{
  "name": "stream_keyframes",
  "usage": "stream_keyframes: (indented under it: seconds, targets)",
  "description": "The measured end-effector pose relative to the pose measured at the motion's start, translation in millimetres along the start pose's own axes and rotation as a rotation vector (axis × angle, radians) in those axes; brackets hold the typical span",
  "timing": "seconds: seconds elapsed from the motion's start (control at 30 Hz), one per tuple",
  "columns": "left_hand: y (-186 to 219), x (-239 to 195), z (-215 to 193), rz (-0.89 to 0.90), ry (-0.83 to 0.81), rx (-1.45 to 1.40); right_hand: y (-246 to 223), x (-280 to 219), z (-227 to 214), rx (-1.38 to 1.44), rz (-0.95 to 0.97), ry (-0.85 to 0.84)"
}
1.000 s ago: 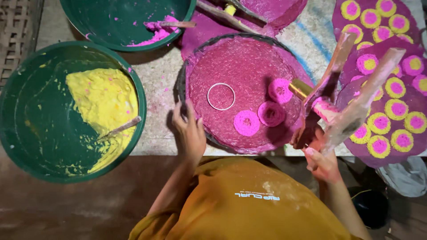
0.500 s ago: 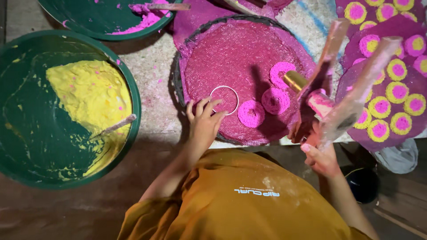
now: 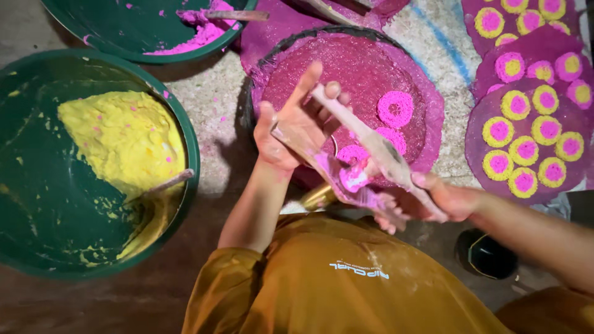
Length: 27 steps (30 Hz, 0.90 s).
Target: The person scoops yellow and pink powders into a handheld mold, presses them into circular shapes on a pink mat, and arranges the finished pieces on a woven tray. The process is repeated multiple times with consistent hand motions.
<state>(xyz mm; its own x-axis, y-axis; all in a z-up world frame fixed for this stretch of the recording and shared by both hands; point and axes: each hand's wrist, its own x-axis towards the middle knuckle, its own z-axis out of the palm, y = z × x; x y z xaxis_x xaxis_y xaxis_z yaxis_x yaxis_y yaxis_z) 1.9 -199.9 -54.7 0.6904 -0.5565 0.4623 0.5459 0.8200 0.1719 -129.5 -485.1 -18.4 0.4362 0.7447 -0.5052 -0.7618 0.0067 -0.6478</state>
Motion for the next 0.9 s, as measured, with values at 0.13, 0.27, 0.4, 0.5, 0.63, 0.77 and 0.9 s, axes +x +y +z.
stream_keyframes:
  seconds: [0.13, 0.27, 0.4, 0.5, 0.63, 0.77, 0.9]
  targets:
    - [-1, 11, -21, 0.129, 0.066, -0.003, -44, -6, -20, -0.185, 0.142, 0.155]
    - [4, 22, -53, 0.235, 0.128, -0.163, -69, 8, -29, -0.347, 0.203, 0.220]
    - [11, 18, -72, 0.335, 0.048, -0.216, -79, 25, -20, -0.547, 0.391, 0.417]
    - [22, 12, -82, 0.357, 0.022, -0.232, -80, 40, -11, -0.475, 0.399, 0.461]
    - [27, -1, -91, 0.369, -0.002, -0.258, -72, 54, -4, -0.461, 0.370, 0.485]
    - [8, -6, -98, 0.388, 0.121, -0.276, -69, 48, -5, -0.507, 0.374, 0.473]
    - [-11, 8, -108, 0.404, 0.118, -0.320, -77, 35, -7, -0.681, 0.395, 0.618]
